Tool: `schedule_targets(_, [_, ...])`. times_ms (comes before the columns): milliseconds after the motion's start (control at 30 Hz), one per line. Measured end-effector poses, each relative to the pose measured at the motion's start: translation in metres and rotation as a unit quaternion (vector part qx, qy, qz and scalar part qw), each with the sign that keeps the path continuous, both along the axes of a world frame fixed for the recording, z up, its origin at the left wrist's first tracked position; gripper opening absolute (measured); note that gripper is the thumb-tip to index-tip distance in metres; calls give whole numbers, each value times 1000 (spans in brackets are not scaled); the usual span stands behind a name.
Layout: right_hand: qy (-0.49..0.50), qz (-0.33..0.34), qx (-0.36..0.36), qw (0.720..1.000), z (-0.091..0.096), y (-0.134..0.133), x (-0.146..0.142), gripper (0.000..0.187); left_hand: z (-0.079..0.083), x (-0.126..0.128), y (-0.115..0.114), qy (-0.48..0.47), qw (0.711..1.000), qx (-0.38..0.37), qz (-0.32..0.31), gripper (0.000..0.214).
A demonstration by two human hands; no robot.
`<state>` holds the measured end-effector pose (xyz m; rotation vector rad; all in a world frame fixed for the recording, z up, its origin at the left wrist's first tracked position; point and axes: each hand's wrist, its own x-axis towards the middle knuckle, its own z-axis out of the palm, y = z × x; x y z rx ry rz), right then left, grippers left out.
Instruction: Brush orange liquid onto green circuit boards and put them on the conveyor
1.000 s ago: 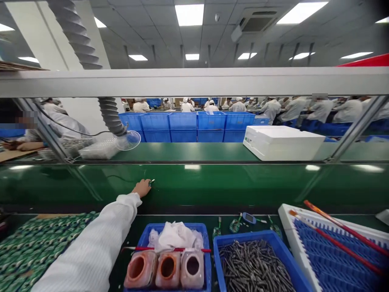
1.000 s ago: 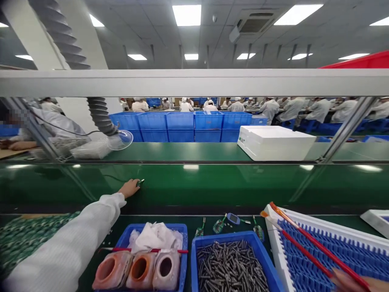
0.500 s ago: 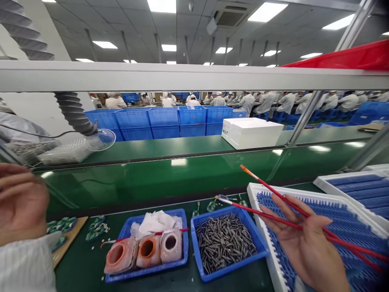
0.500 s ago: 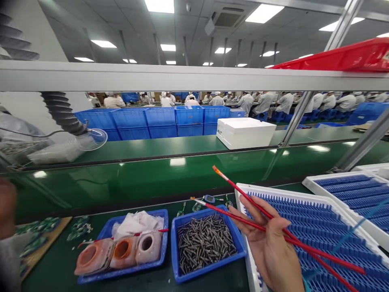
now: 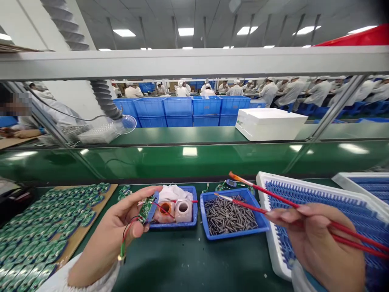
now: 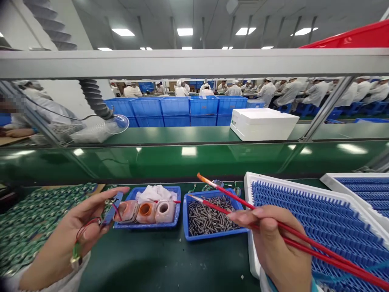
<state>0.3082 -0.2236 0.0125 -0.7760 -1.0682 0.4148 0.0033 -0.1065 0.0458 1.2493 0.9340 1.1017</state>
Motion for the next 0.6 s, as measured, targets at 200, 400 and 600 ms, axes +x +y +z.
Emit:
schedule_targets(200, [-138,165,-20,976,16,58,-47,14,-19,-20,-7,71,988,139,20,54])
schedule_targets(400, [-189,221,-112,950,-3,109,-74,8,-36,-30,-23,45,991,62,108,45])
schedule_targets(600, [-229,226,-180,930,-22,130,-87,14,-65,-66,-9,30,987,21,157,55])
